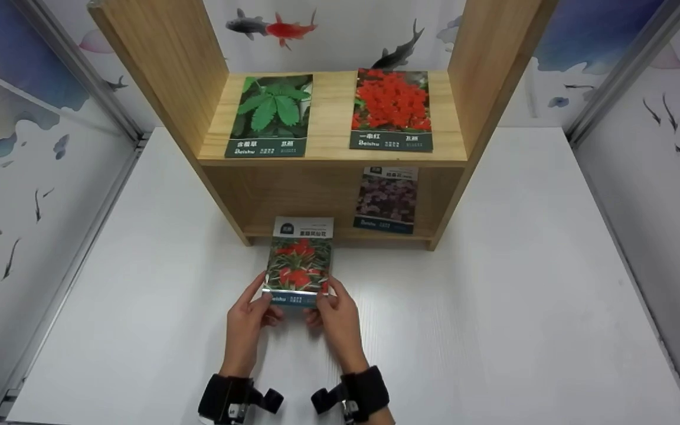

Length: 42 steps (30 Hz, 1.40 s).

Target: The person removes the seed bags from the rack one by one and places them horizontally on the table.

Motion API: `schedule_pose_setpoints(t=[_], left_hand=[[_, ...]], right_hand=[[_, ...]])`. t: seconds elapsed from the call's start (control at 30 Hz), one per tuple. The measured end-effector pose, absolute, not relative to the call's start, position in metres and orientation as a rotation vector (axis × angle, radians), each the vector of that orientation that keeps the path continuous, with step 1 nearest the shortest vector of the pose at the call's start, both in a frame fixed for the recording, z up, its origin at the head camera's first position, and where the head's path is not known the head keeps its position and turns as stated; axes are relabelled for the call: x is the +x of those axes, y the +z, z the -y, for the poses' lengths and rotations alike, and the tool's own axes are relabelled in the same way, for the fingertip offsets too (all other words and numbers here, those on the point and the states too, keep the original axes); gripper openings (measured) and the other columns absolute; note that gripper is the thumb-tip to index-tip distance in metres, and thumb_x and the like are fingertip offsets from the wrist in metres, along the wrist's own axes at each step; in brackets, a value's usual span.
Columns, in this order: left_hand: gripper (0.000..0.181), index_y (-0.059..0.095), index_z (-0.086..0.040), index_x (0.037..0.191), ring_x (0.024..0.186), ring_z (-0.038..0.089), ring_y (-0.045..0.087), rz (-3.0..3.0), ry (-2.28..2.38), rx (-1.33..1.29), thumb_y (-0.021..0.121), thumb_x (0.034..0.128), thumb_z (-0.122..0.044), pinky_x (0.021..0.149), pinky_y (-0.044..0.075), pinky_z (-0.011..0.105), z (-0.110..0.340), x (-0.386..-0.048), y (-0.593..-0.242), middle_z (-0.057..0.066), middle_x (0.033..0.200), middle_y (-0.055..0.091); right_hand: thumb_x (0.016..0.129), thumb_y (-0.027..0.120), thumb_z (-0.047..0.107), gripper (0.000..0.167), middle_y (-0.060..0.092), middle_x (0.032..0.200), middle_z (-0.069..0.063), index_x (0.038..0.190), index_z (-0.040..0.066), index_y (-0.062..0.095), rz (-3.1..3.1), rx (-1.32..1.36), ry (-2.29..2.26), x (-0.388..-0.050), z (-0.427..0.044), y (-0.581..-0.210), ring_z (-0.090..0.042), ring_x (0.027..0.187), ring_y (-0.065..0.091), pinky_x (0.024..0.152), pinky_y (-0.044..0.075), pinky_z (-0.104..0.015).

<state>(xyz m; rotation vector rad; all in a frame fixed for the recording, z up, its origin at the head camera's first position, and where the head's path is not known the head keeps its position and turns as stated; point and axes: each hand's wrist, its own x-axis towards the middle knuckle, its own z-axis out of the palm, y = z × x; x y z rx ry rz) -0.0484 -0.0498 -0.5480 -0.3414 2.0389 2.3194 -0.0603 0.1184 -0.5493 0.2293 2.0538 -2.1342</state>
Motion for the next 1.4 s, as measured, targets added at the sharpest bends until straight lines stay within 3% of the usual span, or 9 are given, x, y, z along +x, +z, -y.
schedule_pose_setpoints(t=[0.33,0.7,1.13,1.4], left_hand=[[0.046,0.041,-0.026,0.134,0.066,0.026,0.063,-2.085,2.253,-0.335,0.054,0.0897,-0.030,0.058,0.051,0.034,0.055,-0.039,-0.554,0.011,0.072,0.065],[0.048,0.037,-0.017,0.137,0.063,0.025,0.063,-2.063,2.205,-0.350,0.052,0.0914,-0.020,0.055,0.051,0.033,0.060,-0.035,-0.555,0.011,0.071,0.064],[0.047,0.042,-0.022,0.133,0.063,0.022,0.059,-2.098,2.204,-0.440,0.055,0.0890,-0.030,0.056,0.051,0.031,0.075,-0.028,-0.562,0.012,0.073,0.062],[0.047,0.042,-0.021,0.133,0.064,0.022,0.060,-2.142,2.152,-0.494,0.055,0.0887,-0.030,0.056,0.050,0.030,0.086,-0.025,-0.567,0.011,0.074,0.063]], right_hand=[[0.092,0.050,0.019,0.041,0.064,0.076,-0.016,0.132,0.014,0.041,-2.054,0.255,-2.132,-0.046,-0.115,-0.551,-0.028,0.066,0.062,0.061,0.052,-0.037],[0.093,0.047,0.012,0.041,0.063,0.075,-0.019,0.132,0.008,0.039,-1.986,0.246,-2.127,-0.039,-0.111,-0.532,-0.028,0.063,0.062,0.058,0.052,-0.040],[0.092,0.049,0.012,0.039,0.063,0.075,-0.018,0.130,0.005,0.042,-1.968,0.162,-2.048,-0.039,-0.100,-0.530,-0.029,0.063,0.063,0.060,0.051,-0.044],[0.092,0.048,0.011,0.037,0.064,0.078,-0.019,0.127,0.002,0.042,-1.999,0.082,-1.997,-0.040,-0.093,-0.534,-0.036,0.067,0.062,0.062,0.050,-0.048]])
